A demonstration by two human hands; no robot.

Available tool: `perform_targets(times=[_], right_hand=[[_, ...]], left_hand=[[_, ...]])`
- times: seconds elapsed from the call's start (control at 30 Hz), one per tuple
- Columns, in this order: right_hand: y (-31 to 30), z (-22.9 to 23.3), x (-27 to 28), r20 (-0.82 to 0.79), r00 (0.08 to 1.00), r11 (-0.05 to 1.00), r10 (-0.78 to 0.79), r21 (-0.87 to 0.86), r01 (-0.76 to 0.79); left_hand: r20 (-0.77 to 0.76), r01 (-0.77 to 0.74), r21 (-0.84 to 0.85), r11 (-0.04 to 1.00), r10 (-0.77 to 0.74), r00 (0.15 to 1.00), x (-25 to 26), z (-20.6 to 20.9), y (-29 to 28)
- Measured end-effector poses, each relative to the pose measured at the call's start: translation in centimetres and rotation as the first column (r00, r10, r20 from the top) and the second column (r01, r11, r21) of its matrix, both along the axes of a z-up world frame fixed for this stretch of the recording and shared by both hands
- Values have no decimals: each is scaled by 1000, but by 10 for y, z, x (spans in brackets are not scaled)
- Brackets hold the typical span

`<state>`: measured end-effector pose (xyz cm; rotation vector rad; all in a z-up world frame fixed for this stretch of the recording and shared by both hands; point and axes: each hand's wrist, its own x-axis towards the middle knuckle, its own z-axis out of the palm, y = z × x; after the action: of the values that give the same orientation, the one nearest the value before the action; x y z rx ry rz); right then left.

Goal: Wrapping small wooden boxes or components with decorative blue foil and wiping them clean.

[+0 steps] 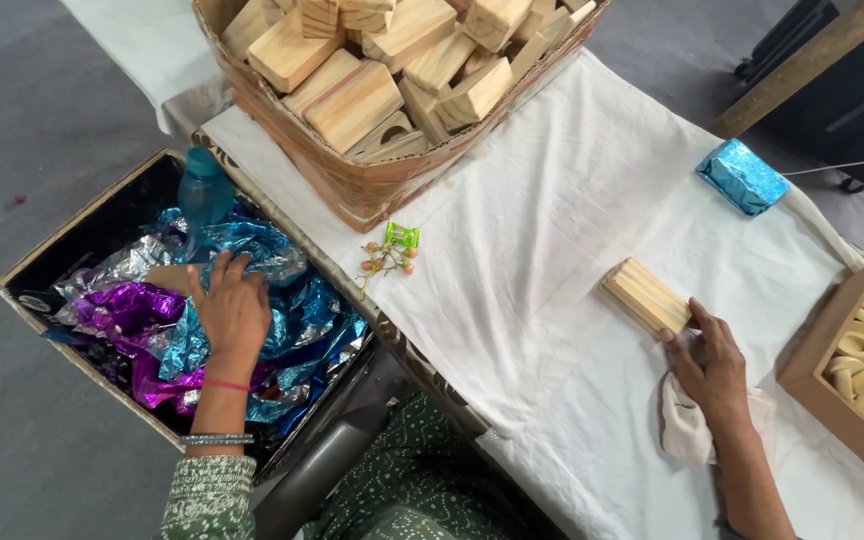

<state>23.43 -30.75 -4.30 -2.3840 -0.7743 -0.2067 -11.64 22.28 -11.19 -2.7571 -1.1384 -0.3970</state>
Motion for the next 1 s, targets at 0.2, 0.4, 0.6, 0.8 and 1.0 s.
perform_targets(times=[0.2, 0.4, 0.6, 0.8, 1.0], right_hand=[[2, 7, -5, -93, 994, 997, -64, -50, 60], [50, 59, -54, 405, 914, 962, 21, -256, 91], [134, 82, -120, 136, 854, 852, 502, 92, -516], [219, 88, -163, -95, 656, 663, 748, 136, -736], [304, 84, -168, 203, 516, 551, 832, -194, -812]], left_hand=[[482, 128, -105, 986, -61, 874, -4, 44, -7], [727, 276, -225, 935, -27, 686, -11, 86, -38], [819, 371, -264, 890, 3, 574, 1, 125, -94], [679, 351, -499, 792, 106, 726, 36, 111, -114], [637, 512, -368, 777, -191, 747, 26, 71, -126]])
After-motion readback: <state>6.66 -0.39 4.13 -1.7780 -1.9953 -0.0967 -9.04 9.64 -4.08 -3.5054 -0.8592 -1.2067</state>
